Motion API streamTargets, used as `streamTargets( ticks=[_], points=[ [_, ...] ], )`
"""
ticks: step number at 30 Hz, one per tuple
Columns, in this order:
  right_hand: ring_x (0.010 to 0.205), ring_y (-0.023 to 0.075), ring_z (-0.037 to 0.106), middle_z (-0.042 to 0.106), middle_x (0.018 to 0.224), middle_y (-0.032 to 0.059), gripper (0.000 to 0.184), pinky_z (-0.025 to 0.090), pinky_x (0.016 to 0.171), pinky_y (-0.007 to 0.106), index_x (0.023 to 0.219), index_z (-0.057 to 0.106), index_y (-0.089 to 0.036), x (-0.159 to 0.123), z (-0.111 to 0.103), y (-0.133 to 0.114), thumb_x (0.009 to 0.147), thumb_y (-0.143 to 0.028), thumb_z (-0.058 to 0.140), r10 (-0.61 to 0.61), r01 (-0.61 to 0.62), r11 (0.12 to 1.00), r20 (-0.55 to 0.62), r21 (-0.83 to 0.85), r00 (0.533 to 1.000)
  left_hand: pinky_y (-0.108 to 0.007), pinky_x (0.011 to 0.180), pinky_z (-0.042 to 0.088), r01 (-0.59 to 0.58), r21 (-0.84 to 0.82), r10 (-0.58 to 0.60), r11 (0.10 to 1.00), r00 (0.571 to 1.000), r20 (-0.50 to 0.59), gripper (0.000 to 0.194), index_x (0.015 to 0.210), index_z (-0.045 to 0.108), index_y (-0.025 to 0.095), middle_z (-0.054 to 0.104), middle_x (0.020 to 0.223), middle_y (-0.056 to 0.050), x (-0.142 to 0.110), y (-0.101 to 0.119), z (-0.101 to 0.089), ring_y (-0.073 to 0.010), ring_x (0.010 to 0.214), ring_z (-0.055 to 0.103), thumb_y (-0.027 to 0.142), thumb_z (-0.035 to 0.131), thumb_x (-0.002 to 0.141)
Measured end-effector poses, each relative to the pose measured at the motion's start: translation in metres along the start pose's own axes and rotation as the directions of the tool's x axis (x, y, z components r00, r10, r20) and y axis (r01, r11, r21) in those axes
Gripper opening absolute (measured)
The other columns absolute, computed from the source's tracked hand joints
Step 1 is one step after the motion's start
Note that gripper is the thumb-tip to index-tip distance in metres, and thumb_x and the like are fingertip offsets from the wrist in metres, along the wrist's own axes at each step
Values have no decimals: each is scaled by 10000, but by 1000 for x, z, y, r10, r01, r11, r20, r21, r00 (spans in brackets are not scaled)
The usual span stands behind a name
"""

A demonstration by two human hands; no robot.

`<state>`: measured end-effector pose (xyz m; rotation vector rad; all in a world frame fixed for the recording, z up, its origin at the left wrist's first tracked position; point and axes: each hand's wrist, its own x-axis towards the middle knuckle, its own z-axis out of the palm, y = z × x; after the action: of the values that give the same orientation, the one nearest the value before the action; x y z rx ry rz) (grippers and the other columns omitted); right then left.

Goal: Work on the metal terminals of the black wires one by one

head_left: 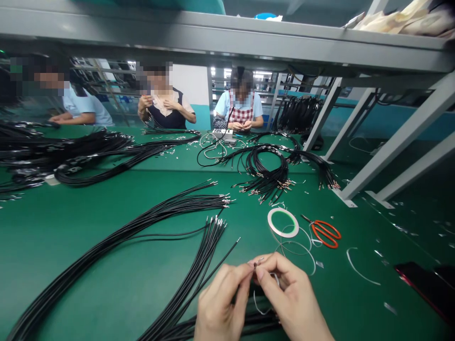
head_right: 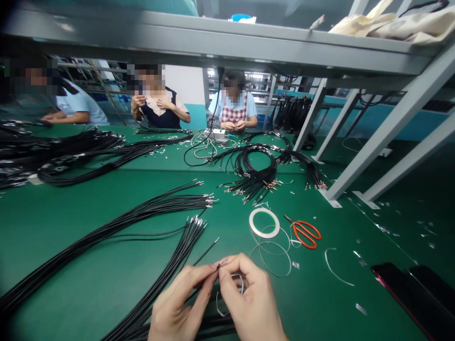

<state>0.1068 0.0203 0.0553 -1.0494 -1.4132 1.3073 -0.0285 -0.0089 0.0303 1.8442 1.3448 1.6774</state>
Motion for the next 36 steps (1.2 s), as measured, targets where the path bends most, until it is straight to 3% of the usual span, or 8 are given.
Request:
streamTargets(
  ticks=[22,29,36],
  points=[
    [795,205,637,662,803,59,257,511,709,284,713,587,-189,1,-2,-4,891,-374,591,5,-5,1000,33,0,999,-236,685,552,0,-5,0,1000,993,121,456,1255,629,263,684,885,-59,-1,-3,-5,-153,742,650,25,560,871],
    [744,181,618,630,748,29,244,501,681,260,715,594,-183,1,-2,-5,890,-352,602,14,-14,1000,40,5,999,-228,647,523,100,-68,-96,993,993,67,392,1216,664,269,649,800,-32,-1,-1,-2,-139,695,624,81,565,888],
    [753,184,629,651,763,37,243,509,693,262,736,611,-181,2,-2,-6,896,-362,592,19,-19,1000,44,-5,999,-251,675,558,228,-144,-212,963,970,117,295,1131,716,256,671,803,-43,0,-2,-3,-158,717,656,156,599,879]
  ],
)
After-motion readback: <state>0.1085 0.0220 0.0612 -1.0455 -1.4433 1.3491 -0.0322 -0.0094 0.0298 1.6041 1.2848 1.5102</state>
